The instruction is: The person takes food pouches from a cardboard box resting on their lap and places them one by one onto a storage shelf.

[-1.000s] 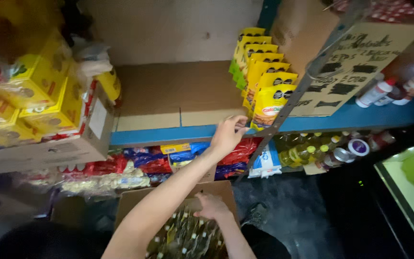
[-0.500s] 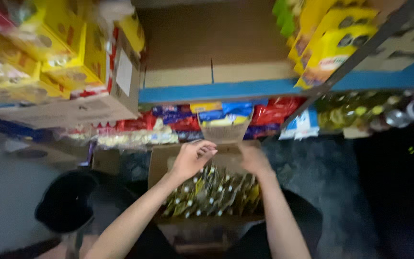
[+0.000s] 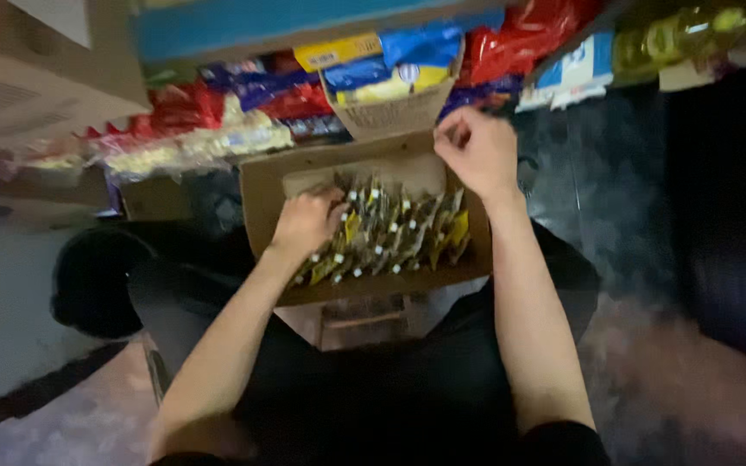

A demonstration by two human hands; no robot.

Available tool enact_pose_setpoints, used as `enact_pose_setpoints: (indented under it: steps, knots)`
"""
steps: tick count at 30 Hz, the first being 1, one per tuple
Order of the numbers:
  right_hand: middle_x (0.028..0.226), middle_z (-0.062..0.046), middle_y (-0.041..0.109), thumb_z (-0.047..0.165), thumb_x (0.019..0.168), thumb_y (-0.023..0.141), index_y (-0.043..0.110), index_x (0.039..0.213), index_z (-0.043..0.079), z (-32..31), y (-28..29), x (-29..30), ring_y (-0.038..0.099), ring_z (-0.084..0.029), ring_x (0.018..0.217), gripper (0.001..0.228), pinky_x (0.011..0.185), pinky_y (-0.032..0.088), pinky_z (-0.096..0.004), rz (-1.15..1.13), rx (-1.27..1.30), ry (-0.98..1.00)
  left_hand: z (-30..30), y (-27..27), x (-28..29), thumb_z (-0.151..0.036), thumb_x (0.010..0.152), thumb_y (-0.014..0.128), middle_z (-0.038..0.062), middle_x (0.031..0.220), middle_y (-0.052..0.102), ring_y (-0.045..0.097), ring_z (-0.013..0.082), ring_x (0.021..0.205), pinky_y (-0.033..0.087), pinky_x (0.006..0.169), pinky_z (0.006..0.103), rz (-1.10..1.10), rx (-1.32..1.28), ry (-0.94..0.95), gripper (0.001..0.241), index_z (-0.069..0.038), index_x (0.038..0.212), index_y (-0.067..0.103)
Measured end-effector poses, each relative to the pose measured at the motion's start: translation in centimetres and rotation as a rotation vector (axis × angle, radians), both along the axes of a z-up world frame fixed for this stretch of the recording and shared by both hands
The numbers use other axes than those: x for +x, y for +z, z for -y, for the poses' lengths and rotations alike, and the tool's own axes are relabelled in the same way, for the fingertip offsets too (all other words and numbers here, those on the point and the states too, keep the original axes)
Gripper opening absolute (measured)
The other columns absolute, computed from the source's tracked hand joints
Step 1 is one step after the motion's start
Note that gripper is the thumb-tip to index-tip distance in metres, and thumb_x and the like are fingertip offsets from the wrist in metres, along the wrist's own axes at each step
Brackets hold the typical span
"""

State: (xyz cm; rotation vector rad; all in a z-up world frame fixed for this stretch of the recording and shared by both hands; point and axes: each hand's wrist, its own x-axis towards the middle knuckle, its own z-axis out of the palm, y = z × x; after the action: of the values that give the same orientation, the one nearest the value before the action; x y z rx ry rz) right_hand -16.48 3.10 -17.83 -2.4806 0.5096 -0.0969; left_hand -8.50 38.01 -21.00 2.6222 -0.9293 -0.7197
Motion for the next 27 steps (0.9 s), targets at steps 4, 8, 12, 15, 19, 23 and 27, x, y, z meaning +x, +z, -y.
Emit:
enact_pose_setpoints:
  steps: [4,8,12,15,19,23,27]
  knots:
    - [0.085,0.0,0.079,0.01,0.102,0.082,0.085,0.105,0.013,0.2,4.5,-1.1,0.07,-0.011,0.071,0.006,0.069,0.058,-0.031,0.294,0.082,0.112,0.6,-0.5,0.0,-0.026,0.112,0.07,0.02,0.114,0.084,0.081,0.0425,0.087,0.065,0.068,0.0577,-0.012,-0.091,-0.126,0.034,-0.008,0.139,0.079]
    - [0.092,-0.005,0.075,0.002,0.11,0.079,0.081,0.113,0.006,1.9,3.2,-2.2,0.068,-0.018,0.081,0.005,0.075,0.059,-0.041,0.402,0.166,0.138,1.1,-0.9,-0.1,-0.028,0.114,0.069,0.021,0.086,0.079,0.076,0.037,0.068,0.063,0.056,0.0506,-0.019,0.034,-0.178,0.044,-0.002,0.149,0.071]
    - [0.093,-0.006,0.08,-0.005,0.103,0.078,0.083,0.11,0.001,2.3,3.8,-2.5,0.069,-0.014,0.077,0.011,0.071,0.059,-0.033,0.434,0.163,0.137,1.5,-1.0,-0.2,-0.035,0.116,0.068,0.021,0.075,0.075,0.076,0.0426,0.071,0.06,0.061,0.0544,0.005,0.063,-0.209,0.036,-0.004,0.134,0.073]
    - [0.096,-0.008,0.078,-0.006,0.107,0.078,0.081,0.114,0.002,2.7,3.1,-2.9,0.07,-0.019,0.08,0.011,0.074,0.06,-0.039,0.448,0.172,0.164,1.4,-1.8,-0.2,-0.035,0.116,0.069,0.018,0.071,0.072,0.072,0.0399,0.064,0.056,0.053,0.0521,0.046,0.081,-0.229,0.034,-0.008,0.135,0.074]
    - [0.099,-0.01,0.076,-0.013,0.111,0.076,0.079,0.129,0.001,3.2,2.7,-2.9,0.07,-0.021,0.082,0.023,0.077,0.061,-0.043,0.494,0.235,0.192,2.2,-2.7,-0.6,-0.04,0.119,0.061,0.02,0.067,0.073,0.076,0.0369,0.065,0.064,0.068,0.0557,-0.078,0.208,-0.18,0.044,-0.003,0.134,0.08]
    - [0.106,-0.018,0.075,-0.01,0.119,0.078,0.063,0.148,0.007,3.1,2.8,-2.4,0.074,-0.039,0.09,0.037,0.077,0.061,-0.056,0.547,0.113,0.221,3.6,-6.4,-3.0,-0.025,0.117,0.068,0.012,0.078,0.076,0.076,0.0253,0.072,0.068,0.076,0.0431,-0.25,0.263,-0.095,0.034,-0.004,0.093,0.079]
    - [0.099,-0.013,0.077,-0.013,0.113,0.079,0.072,0.132,0.001,2.7,4.0,-2.0,0.077,-0.025,0.088,0.024,0.084,0.064,-0.039,0.585,0.195,0.193,5.6,-13.4,-5.1,-0.004,0.102,0.064,0.013,0.092,0.082,0.079,0.0295,0.087,0.065,0.081,0.0493,-0.229,0.231,-0.236,0.024,-0.01,0.101,0.087]
